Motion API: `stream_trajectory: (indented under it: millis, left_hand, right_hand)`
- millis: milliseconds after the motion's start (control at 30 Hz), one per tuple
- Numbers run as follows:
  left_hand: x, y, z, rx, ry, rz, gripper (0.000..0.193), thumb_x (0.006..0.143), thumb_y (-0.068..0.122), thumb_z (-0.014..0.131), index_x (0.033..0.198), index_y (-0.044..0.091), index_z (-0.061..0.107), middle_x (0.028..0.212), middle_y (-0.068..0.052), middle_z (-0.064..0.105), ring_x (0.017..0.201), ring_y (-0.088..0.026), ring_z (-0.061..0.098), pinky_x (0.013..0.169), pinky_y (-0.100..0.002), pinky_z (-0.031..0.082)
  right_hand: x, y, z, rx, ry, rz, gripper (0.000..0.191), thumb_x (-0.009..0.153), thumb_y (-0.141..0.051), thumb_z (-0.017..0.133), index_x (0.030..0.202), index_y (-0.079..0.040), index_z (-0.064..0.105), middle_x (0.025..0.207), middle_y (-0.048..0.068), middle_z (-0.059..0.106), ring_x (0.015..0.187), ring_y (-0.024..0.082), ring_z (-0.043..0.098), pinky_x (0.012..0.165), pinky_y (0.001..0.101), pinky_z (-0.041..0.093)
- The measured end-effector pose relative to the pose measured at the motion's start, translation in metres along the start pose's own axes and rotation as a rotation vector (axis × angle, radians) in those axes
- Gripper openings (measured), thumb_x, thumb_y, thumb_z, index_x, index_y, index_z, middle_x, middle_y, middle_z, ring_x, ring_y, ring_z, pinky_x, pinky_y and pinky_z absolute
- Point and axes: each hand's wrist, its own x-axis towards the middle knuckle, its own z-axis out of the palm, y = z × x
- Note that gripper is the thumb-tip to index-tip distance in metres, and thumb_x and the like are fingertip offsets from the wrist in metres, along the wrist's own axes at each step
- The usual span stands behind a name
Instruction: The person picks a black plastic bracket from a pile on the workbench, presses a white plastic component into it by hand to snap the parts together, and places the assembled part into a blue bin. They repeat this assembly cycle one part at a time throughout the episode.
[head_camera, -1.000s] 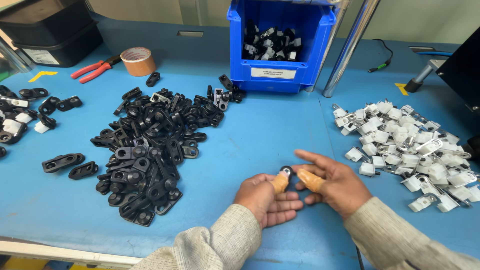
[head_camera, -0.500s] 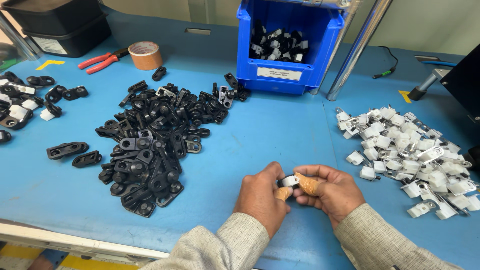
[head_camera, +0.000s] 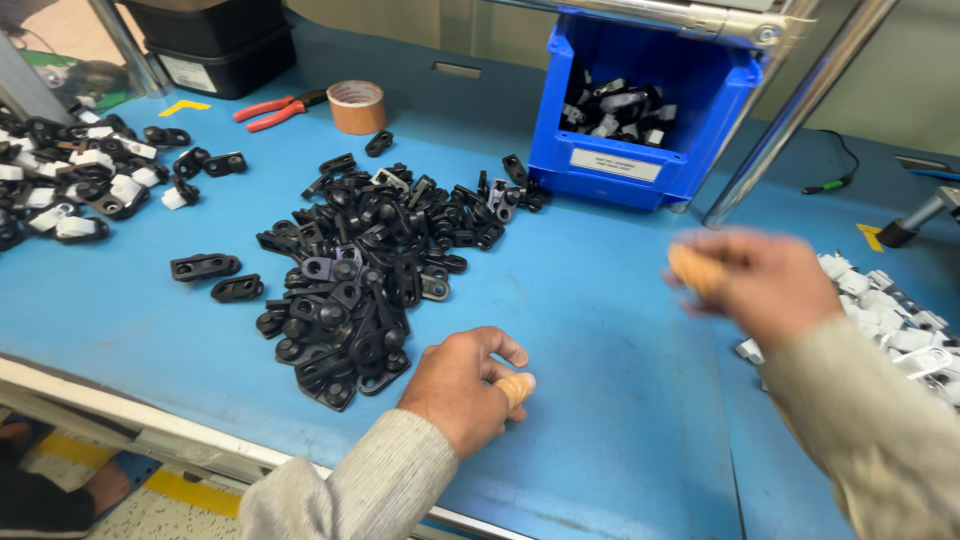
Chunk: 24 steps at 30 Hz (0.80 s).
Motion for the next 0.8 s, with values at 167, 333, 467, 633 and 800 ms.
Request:
stream_trajectory:
  millis: [167,333,467,633,800]
  left_hand:
    - [-0.019,-0.008,-0.019,-0.015,0.169,0.008,0.021,0.087,0.016,0.075,0.107,0.009,0.072,0.080,-0.005,0.077,0.068,-0.014,0.078,0.059,-0.031,0.060]
    - [-0.020,-0.005,-0.052,0.067,0.325,0.048,0.014,0.088,0.015,0.075,0.101,0.009,0.074,0.079,-0.006,0.080,0.071,-0.014,0.079,0.065,-0.032,0.063]
    - [-0.012,0.000,-0.076,0.225,0.552,0.106,0.015,0.087,0.013,0.075,0.102,0.011,0.077,0.086,-0.005,0.080,0.078,-0.017,0.078,0.074,-0.032,0.062]
    - [0.014,0.012,-0.099,0.511,0.592,0.198,0.021,0.085,0.016,0.077,0.107,0.014,0.075,0.097,-0.005,0.078,0.091,-0.022,0.075,0.084,-0.038,0.059]
    - [0.047,0.020,-0.107,0.932,0.452,-0.026,0.037,0.083,0.032,0.085,0.117,0.025,0.072,0.112,-0.006,0.074,0.107,-0.029,0.069,0.094,-0.042,0.056]
  right_hand:
    - [-0.048,0.085,-0.037,-1.022,0.278,-0.208,0.052,0.083,-0.041,0.076,0.132,-0.023,0.072,0.127,0.006,0.073,0.110,0.028,0.067,0.091,0.0430,0.055]
    - [-0.055,0.115,-0.049,-1.077,0.231,0.011,0.047,0.079,-0.054,0.075,0.122,-0.036,0.078,0.115,0.003,0.077,0.115,0.021,0.067,0.100,0.0384,0.058]
    - [-0.045,0.106,-0.044,-1.046,0.218,-0.087,0.058,0.083,-0.058,0.073,0.134,-0.029,0.071,0.097,0.007,0.075,0.095,0.027,0.065,0.085,0.0419,0.056]
    - [-0.029,0.092,-0.031,-1.111,0.270,-0.153,0.048,0.082,-0.053,0.072,0.122,-0.028,0.075,0.084,-0.001,0.078,0.088,0.025,0.071,0.082,0.0466,0.054]
    - [-0.039,0.081,-0.030,-0.986,0.310,-0.140,0.036,0.091,-0.051,0.071,0.121,-0.033,0.078,0.085,0.004,0.076,0.085,0.026,0.072,0.081,0.0423,0.057]
